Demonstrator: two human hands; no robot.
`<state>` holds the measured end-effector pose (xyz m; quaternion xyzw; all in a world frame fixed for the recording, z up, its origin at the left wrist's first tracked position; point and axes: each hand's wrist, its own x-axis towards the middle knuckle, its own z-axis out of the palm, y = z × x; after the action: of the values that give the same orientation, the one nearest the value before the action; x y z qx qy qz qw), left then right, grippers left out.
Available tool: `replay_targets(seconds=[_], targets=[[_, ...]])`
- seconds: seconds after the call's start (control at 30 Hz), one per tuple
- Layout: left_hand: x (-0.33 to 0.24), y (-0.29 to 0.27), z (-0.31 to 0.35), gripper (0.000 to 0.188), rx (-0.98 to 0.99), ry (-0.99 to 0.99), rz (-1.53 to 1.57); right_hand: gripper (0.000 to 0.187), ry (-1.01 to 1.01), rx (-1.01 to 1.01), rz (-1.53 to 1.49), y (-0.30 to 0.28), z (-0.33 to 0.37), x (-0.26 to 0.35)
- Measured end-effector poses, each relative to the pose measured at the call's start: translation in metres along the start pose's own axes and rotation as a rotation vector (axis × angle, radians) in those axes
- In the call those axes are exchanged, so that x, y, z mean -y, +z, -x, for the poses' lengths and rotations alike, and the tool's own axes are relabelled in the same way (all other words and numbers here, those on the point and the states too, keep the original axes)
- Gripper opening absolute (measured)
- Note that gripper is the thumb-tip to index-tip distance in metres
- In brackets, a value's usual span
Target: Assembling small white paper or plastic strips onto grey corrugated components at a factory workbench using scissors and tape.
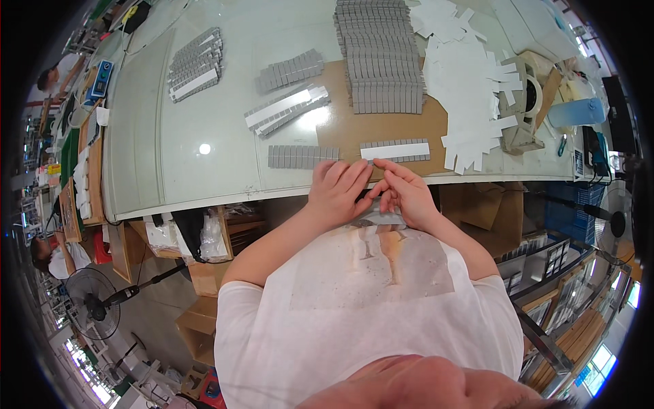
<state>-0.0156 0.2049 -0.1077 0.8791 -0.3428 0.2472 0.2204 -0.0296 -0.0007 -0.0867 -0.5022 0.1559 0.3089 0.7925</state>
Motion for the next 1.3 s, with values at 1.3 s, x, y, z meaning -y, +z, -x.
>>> replay_targets(seconds=[1.3], targets=[[-0.008, -0.071, 0.011, 0.028, 0.354, -1.352, 1.219, 0.035, -1.219, -0.342, 1.382, -0.032, 0.0, 0.008]])
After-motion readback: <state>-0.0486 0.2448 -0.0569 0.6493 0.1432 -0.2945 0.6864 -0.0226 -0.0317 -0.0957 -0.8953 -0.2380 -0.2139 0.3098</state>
